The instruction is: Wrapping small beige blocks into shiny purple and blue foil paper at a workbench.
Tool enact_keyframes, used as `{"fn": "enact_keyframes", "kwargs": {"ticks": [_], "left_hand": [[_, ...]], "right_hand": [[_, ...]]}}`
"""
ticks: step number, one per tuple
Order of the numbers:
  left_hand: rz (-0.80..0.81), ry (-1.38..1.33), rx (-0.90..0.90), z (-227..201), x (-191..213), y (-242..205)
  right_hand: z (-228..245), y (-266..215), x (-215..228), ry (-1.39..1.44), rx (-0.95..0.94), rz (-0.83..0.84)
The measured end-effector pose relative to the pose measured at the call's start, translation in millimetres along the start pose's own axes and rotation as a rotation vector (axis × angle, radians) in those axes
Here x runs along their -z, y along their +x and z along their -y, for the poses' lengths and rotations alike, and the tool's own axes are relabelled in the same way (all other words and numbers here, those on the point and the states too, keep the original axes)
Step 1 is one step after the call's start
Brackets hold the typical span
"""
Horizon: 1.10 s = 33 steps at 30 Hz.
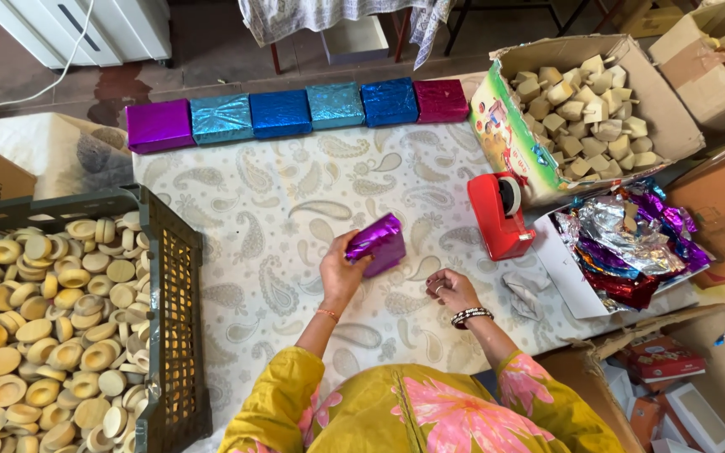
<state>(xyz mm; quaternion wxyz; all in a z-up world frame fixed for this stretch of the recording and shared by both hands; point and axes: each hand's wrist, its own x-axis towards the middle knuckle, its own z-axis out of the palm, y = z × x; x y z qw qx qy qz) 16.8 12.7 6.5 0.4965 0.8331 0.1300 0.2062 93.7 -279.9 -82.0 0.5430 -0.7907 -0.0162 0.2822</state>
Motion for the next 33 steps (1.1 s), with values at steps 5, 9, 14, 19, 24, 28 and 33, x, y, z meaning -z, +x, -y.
{"fn": "enact_keyframes", "kwargs": {"ticks": [5,9,14,19,24,28,33], "left_hand": [[-0.134,-0.471,0.304,46,-11,1],[-0.123,-1.18,0.66,69,-21,-8],[-0.069,-1.402,0.712,68,-33,-22],[-0.044,-1.519,0.721,57,-35,-31],[0.032,-1.449,0.76,60,-30,-39],[0.154,-1.242,0.83,61,-22,-45],[0.072,-1.062,0.754,51,4,-41]], "right_hand": [[6,-4,-20,0.018,-0.062,0.023],[37,-14,-43,0.079,-0.09,0.095],[55,-8,-70,0.195,0.013,0.176],[70,-8,-81,0.526,0.025,0.056],[98,-20,-73,0.538,0.127,-0.034],[96,-9,-49,0.474,0.192,0.037],[89,5,-32,0.235,0.268,0.156]]}}
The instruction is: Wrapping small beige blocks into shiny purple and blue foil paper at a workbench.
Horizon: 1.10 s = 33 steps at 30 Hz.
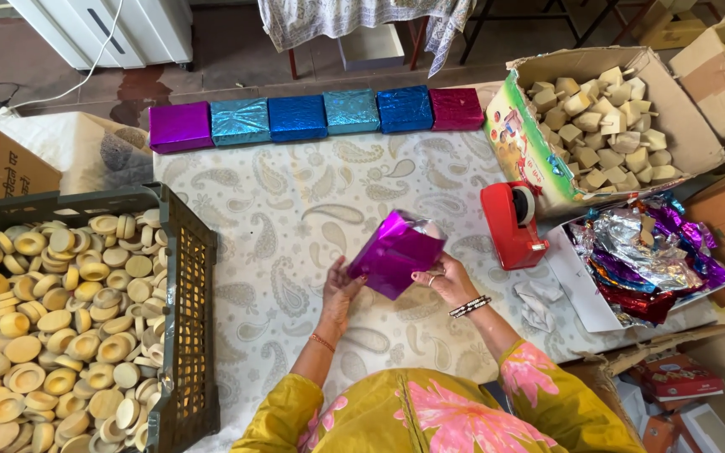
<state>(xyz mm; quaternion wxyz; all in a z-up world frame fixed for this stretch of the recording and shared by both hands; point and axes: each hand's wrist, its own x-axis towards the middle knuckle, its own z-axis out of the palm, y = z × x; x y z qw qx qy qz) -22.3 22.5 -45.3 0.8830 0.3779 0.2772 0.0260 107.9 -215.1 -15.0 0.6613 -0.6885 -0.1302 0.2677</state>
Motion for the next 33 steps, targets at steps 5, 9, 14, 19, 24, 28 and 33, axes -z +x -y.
{"fn": "enact_keyframes", "kwargs": {"ticks": [5,9,14,19,24,28,33], "left_hand": [[-0.013,0.133,-0.213,5,23,13],[0.101,0.375,-0.28,-14,10,-3],[0.141,0.655,-0.394,-25,-8,-20],[0.116,0.745,-0.48,-21,-13,-25],[0.107,0.764,-0.495,-26,-15,-29],[0.103,0.797,-0.507,-31,-16,-30],[0.162,0.842,-0.565,-40,-19,-31]], "right_hand": [[10,-1,-1,-0.327,0.079,0.102],[0,4,1,-0.409,0.054,0.138],[-17,9,8,-0.362,-0.037,0.154],[-22,7,11,-0.456,0.083,0.174],[-25,0,5,-0.228,0.069,0.132],[-27,-9,-1,-0.174,-0.043,-0.006],[-21,-13,-7,-0.153,0.203,0.005]]}}
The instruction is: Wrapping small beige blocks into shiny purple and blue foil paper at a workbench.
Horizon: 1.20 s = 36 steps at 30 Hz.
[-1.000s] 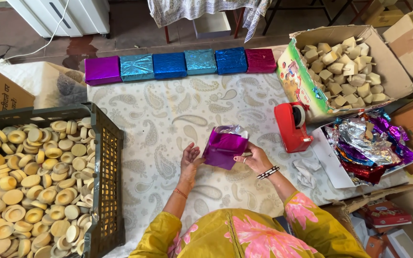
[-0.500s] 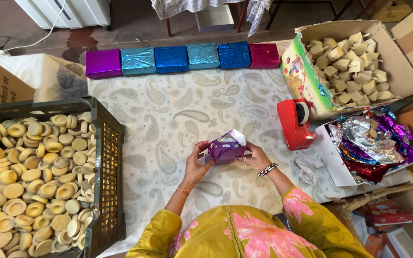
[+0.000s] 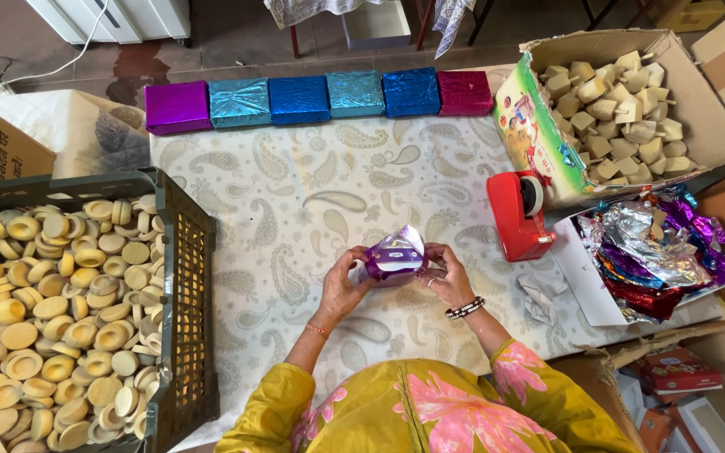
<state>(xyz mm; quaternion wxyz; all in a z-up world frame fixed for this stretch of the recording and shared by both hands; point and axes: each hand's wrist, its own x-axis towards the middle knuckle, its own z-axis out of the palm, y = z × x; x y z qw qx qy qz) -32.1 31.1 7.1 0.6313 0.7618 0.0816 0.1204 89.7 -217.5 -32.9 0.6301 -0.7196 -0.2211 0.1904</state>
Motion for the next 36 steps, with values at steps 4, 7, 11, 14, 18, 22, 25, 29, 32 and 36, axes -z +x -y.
{"fn": "enact_keyframes", "kwargs": {"ticks": [4,7,11,14,18,22,25,29,32,36], "left_hand": [[0.018,0.135,-0.071,-5,1,4],[0.025,0.14,-0.086,-5,1,7],[0.046,0.058,-0.056,-15,1,14],[0.081,-0.032,-0.065,-29,1,26],[0.137,0.302,0.101,-56,-3,50],[0.255,0.612,0.179,-54,-18,69],[0.27,0.686,0.083,-40,-27,78],[0.177,0.763,0.005,-50,-26,80],[0.151,0.697,-0.086,-76,-15,74],[0.085,0.542,-0.163,-105,4,64]], "right_hand": [[9,0,-3,-0.035,0.055,0.01],[-8,4,-1,-0.064,0.065,0.001],[-5,3,-2,-0.017,-0.052,-0.02],[8,3,-8,-0.032,-0.044,-0.005],[7,3,-9,-0.14,-0.059,0.026],[8,6,-8,-0.202,-0.04,0.046],[-1,7,-4,-0.126,-0.142,0.052],[16,7,-5,-0.185,-0.101,0.045],[22,8,-6,-0.134,-0.093,0.076],[16,8,-4,-0.118,-0.183,0.066]]}}
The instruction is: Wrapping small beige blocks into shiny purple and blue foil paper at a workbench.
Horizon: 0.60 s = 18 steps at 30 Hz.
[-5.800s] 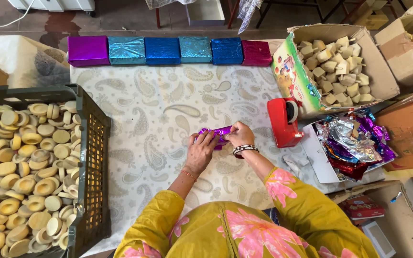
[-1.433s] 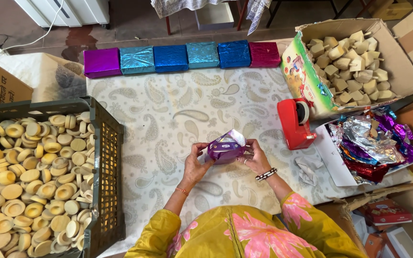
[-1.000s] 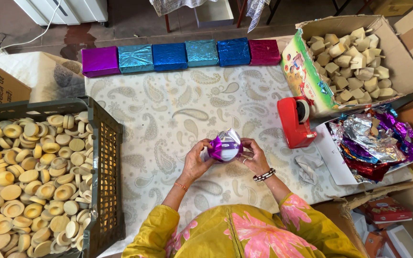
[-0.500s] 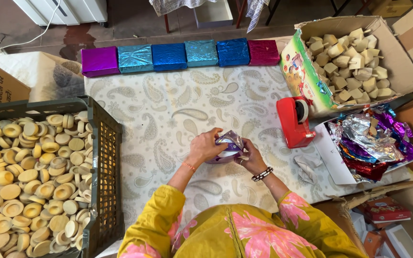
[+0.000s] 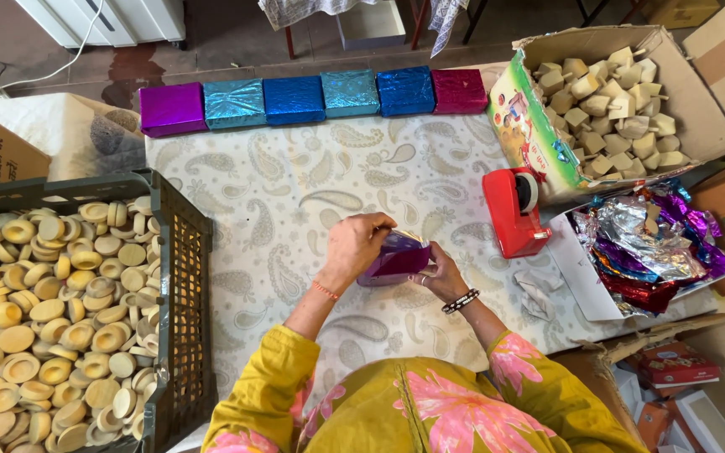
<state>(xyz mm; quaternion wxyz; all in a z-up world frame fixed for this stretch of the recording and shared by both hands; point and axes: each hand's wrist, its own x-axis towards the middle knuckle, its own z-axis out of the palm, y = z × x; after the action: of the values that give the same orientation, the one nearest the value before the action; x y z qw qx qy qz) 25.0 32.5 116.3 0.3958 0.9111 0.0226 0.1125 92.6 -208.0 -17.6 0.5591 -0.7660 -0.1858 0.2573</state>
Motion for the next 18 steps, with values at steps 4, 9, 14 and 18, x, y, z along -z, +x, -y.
{"fn": "enact_keyframes", "kwargs": {"ticks": [4,9,14,18], "left_hand": [[-0.087,-0.127,0.001,-17,35,-14],[0.017,0.085,-0.235,-7,24,-38],[0.092,0.337,-0.212,20,-14,-56],[0.034,0.206,-0.223,19,-8,-63]], "right_hand": [[-10,1,-1,0.041,0.031,0.001],[-12,0,-3,0.053,0.03,-0.004],[-4,-5,-3,0.021,0.097,0.001],[-9,-7,-1,-0.022,0.081,-0.009]]}}
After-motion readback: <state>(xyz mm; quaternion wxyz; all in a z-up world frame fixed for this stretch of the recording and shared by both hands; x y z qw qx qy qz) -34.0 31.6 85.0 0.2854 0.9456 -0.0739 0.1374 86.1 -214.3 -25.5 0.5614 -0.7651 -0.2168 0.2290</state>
